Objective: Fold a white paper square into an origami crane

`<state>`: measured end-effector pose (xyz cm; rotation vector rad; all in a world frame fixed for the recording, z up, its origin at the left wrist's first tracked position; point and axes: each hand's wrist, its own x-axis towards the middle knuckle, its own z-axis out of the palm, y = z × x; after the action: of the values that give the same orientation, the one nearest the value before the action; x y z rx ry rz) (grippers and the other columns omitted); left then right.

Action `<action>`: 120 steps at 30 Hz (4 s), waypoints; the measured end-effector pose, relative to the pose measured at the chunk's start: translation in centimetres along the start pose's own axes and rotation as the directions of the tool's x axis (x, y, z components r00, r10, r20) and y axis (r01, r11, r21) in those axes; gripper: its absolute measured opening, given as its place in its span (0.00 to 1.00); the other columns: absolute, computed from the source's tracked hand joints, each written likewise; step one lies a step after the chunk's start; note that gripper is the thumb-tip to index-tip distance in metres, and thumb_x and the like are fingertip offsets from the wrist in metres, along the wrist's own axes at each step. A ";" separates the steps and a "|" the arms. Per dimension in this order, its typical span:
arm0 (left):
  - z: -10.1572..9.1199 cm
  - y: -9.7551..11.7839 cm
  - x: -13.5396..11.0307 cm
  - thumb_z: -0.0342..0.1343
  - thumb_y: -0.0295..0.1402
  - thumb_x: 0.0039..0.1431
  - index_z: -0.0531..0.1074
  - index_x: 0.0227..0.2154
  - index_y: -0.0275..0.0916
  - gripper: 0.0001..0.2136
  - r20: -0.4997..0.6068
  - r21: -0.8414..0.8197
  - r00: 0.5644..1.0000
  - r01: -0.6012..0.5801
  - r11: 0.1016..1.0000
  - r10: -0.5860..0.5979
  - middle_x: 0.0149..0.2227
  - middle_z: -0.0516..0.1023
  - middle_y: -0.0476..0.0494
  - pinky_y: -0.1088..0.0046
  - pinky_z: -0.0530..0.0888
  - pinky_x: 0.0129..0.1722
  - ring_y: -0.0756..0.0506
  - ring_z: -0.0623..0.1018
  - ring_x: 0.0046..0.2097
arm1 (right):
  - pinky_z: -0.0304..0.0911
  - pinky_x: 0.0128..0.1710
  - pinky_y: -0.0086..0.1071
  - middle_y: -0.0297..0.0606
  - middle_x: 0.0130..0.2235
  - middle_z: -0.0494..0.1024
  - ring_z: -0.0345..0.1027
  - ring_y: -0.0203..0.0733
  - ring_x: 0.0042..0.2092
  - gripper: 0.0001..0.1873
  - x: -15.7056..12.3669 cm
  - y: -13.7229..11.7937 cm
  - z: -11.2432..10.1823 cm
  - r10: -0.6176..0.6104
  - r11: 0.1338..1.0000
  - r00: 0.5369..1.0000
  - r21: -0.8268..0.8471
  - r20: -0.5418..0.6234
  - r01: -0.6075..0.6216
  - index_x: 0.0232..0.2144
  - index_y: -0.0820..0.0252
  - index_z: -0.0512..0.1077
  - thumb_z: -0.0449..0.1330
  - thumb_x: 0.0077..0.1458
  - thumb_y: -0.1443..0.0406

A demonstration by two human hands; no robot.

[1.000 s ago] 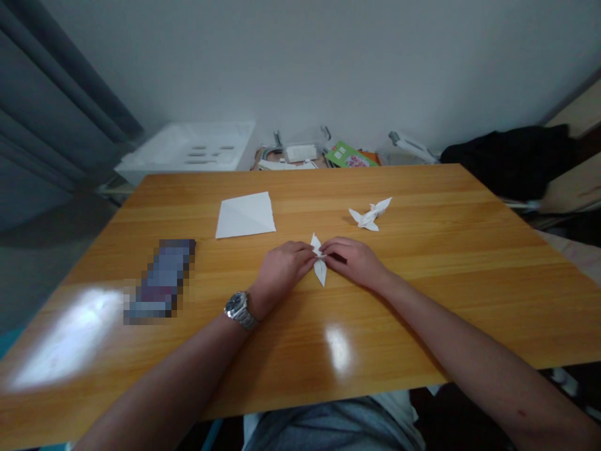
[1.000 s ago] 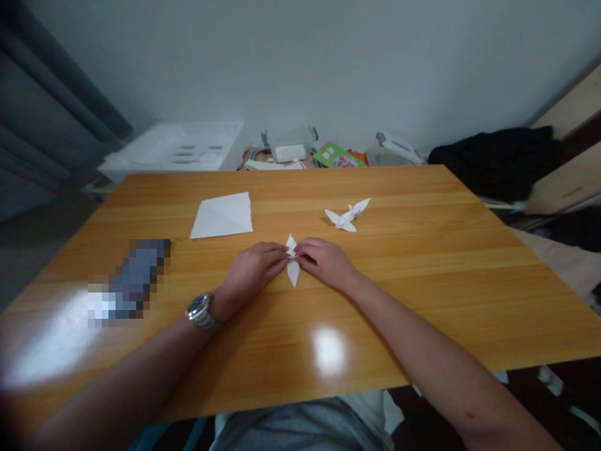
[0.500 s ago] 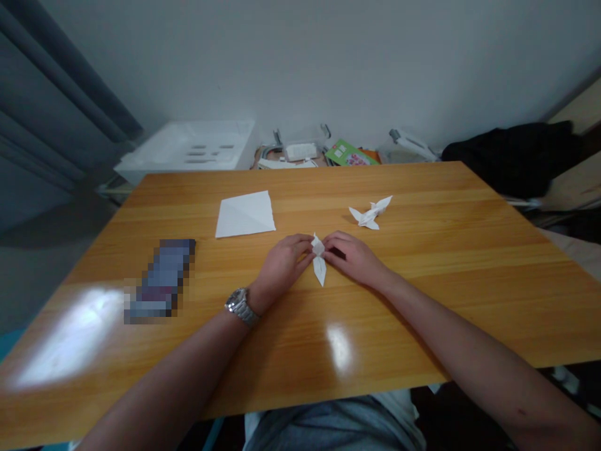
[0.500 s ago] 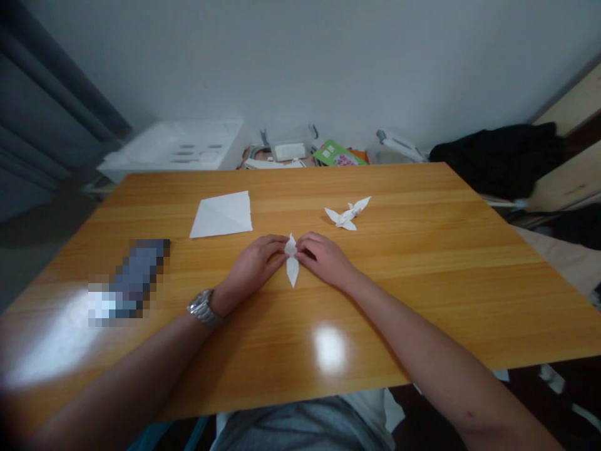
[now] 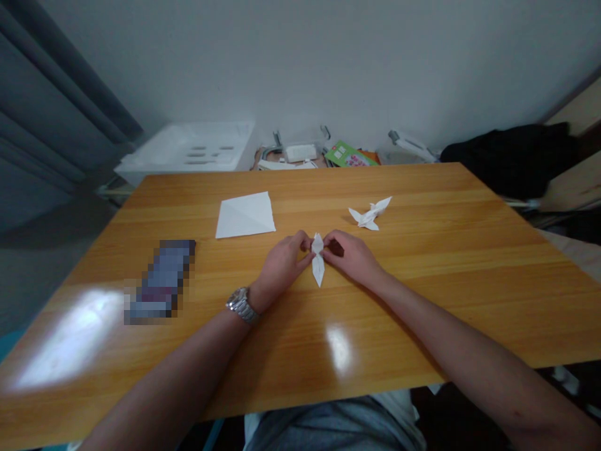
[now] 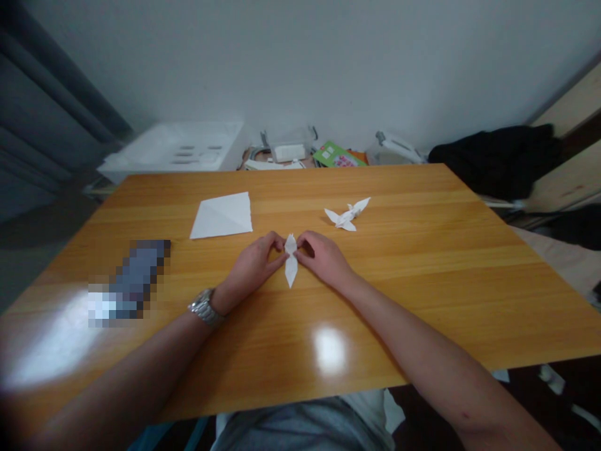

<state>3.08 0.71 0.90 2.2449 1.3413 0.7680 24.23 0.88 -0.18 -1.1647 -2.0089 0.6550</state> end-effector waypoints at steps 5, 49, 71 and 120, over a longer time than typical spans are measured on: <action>0.1 -0.4 -0.1 0.59 0.33 0.65 0.70 0.39 0.42 0.03 0.024 0.055 0.997 -0.068 0.996 0.067 0.41 0.79 0.45 0.63 0.75 0.45 0.42 0.78 0.44 | 0.69 0.40 0.36 0.37 0.39 0.79 0.74 0.43 0.39 0.07 -0.2 0.2 0.3 0.022 0.999 1.000 0.025 -0.012 -0.021 0.39 0.55 0.71 0.65 0.59 0.65; -0.5 0.3 -0.7 0.54 0.30 0.69 0.75 0.46 0.37 0.07 0.068 0.209 0.985 -0.169 0.963 0.158 0.44 0.79 0.41 0.64 0.74 0.49 0.42 0.77 0.46 | 0.70 0.54 0.45 0.44 0.50 0.81 0.74 0.48 0.52 0.12 -0.4 0.3 -0.9 -0.304 0.902 0.940 -0.272 0.154 0.336 0.47 0.59 0.79 0.57 0.68 0.65; -0.6 1.4 -1.7 0.53 0.37 0.70 0.71 0.56 0.34 0.17 0.188 0.374 0.940 -0.336 0.864 0.284 0.55 0.77 0.36 0.58 0.71 0.59 0.38 0.75 0.55 | 0.66 0.61 0.47 0.46 0.56 0.80 0.72 0.51 0.59 0.18 -0.6 0.3 -1.6 -0.208 0.875 0.954 -0.394 0.214 0.279 0.55 0.60 0.76 0.56 0.69 0.61; -1.2 1.2 -2.3 0.53 0.41 0.70 0.68 0.61 0.40 0.20 0.238 0.388 0.942 -0.314 0.866 0.235 0.63 0.72 0.39 0.48 0.58 0.67 0.38 0.71 0.61 | 0.51 0.69 0.54 0.41 0.71 0.59 0.48 0.53 0.73 0.31 -1.8 0.9 -1.6 -0.031 0.838 0.965 -0.519 0.259 0.167 0.71 0.54 0.54 0.44 0.72 0.51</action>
<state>2.20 -1.77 1.97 2.8171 1.1977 0.3613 26.58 -0.21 -0.47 -1.3273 -2.5466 0.1735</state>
